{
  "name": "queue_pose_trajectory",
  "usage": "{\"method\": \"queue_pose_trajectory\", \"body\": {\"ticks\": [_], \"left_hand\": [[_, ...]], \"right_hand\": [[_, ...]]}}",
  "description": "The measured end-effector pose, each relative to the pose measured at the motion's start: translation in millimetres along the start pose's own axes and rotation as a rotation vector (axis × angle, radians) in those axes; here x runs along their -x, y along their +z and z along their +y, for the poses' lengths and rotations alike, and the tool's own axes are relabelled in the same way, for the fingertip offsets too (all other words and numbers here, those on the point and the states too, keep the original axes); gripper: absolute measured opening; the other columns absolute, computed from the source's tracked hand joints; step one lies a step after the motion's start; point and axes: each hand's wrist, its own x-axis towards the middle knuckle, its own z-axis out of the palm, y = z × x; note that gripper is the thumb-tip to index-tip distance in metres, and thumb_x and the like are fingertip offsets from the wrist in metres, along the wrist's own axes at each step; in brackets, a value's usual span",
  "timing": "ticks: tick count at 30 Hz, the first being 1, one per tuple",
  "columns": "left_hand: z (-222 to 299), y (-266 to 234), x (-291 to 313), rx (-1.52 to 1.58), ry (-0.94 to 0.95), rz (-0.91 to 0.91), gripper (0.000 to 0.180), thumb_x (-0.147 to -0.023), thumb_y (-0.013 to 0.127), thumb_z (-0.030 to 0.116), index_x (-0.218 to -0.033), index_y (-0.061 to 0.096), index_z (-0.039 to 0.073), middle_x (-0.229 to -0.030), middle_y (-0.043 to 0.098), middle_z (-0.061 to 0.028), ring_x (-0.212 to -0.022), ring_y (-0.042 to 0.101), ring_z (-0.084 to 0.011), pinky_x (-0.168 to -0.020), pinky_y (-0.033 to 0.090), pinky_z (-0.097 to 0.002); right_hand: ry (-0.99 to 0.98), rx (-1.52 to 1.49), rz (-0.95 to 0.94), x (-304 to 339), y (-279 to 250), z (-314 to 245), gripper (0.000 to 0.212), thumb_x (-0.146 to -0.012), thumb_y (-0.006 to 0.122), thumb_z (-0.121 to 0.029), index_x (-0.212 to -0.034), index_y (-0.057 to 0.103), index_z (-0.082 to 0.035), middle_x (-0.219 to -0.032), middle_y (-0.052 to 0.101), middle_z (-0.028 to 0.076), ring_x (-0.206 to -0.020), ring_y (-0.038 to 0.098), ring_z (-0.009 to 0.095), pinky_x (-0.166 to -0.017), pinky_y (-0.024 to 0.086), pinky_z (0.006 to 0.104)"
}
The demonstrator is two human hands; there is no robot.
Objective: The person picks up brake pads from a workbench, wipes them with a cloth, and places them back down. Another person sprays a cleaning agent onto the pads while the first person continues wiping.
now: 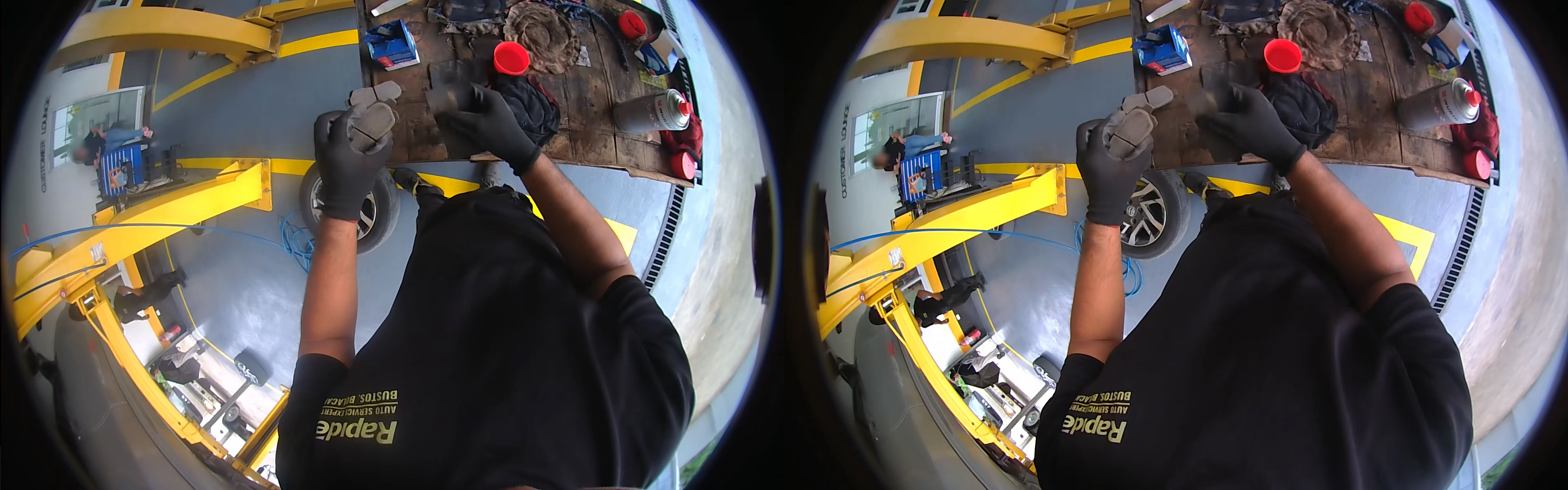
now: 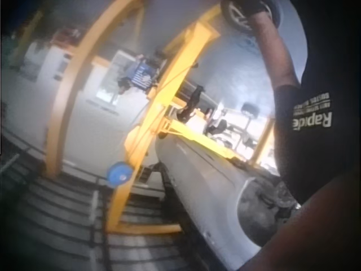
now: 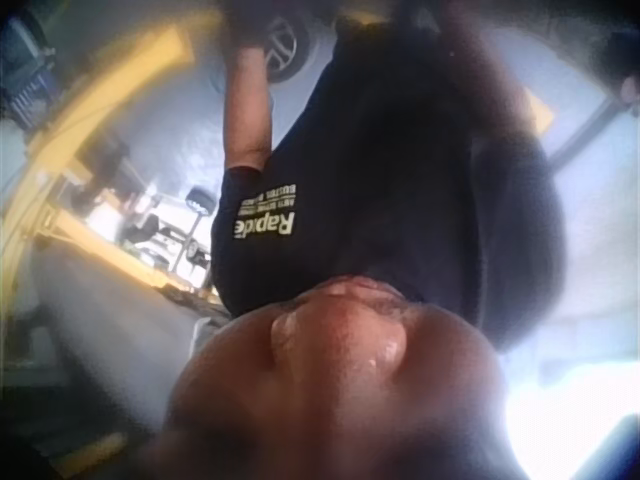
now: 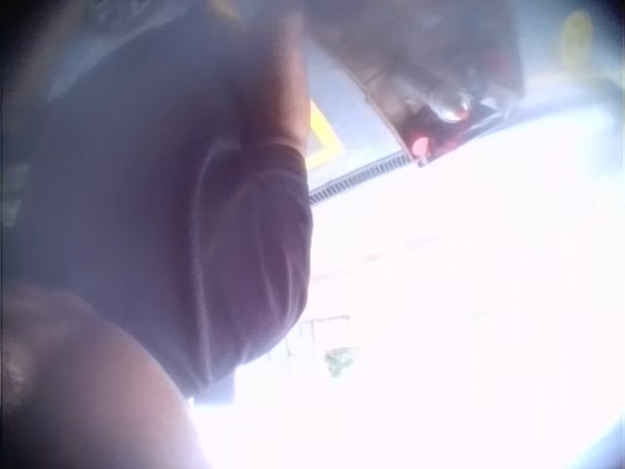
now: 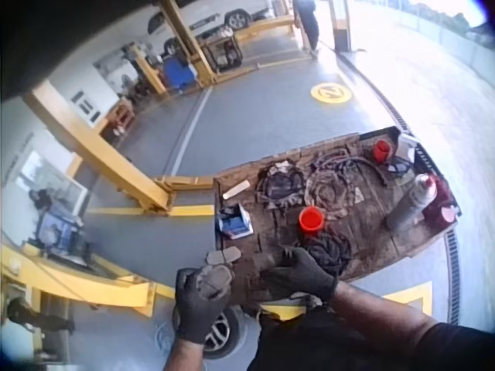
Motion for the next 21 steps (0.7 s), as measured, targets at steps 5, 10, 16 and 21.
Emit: {"method": "queue_pose_trajectory", "body": {"ticks": [5, 10, 16, 21], "left_hand": [[5, 11, 1, 0.005, 0.027, -0.017, 0.056, -0.075, 0.1, 0.016, -0.123, 0.076, 0.003, -0.118, 0.066, -0.0135, -0.106, 0.072, -0.035, -0.092, 0.061, -0.0471], [15, 15, -1, 0.015, 0.041, -0.032, 0.054, -0.075, 0.099, 0.014, -0.123, 0.075, 0.002, -0.118, 0.066, -0.0145, -0.108, 0.071, -0.0355, -0.094, 0.061, -0.0467], [16, 24, 1, 0.03, 0.009, -0.019, 0.056, -0.075, 0.1, 0.016, -0.122, 0.074, 0.001, -0.119, 0.065, -0.015, -0.108, 0.071, -0.0364, -0.094, 0.061, -0.0471], [20, 24, -4, 0.025, 0.008, -0.001, 0.053, -0.075, 0.099, 0.017, -0.12, 0.074, 0.002, -0.117, 0.066, -0.0151, -0.106, 0.071, -0.0362, -0.093, 0.061, -0.0476]], "right_hand": [[-0.052, -0.167, -0.038, -19, 21, -31, 0.037, -0.094, 0.09, -0.019, -0.125, 0.079, -0.001, -0.108, 0.085, 0.007, -0.096, 0.077, 0.01, -0.086, 0.063, 0.032], [-0.114, -0.015, 0.032, -17, 35, -27, 0.038, -0.093, 0.091, -0.019, -0.125, 0.079, -0.001, -0.111, 0.085, 0.006, -0.098, 0.078, 0.011, -0.09, 0.064, 0.0334], [-0.115, -0.047, 0.094, -21, 28, -27, 0.037, -0.094, 0.089, -0.021, -0.123, 0.08, -0.001, -0.108, 0.086, 0.009, -0.095, 0.078, 0.012, -0.088, 0.065, 0.0352], [-0.057, -0.073, 0.115, -15, 29, -44, 0.033, -0.095, 0.088, -0.022, -0.119, 0.08, -0.001, -0.107, 0.086, 0.009, -0.095, 0.079, 0.012, -0.088, 0.064, 0.0345]]}}
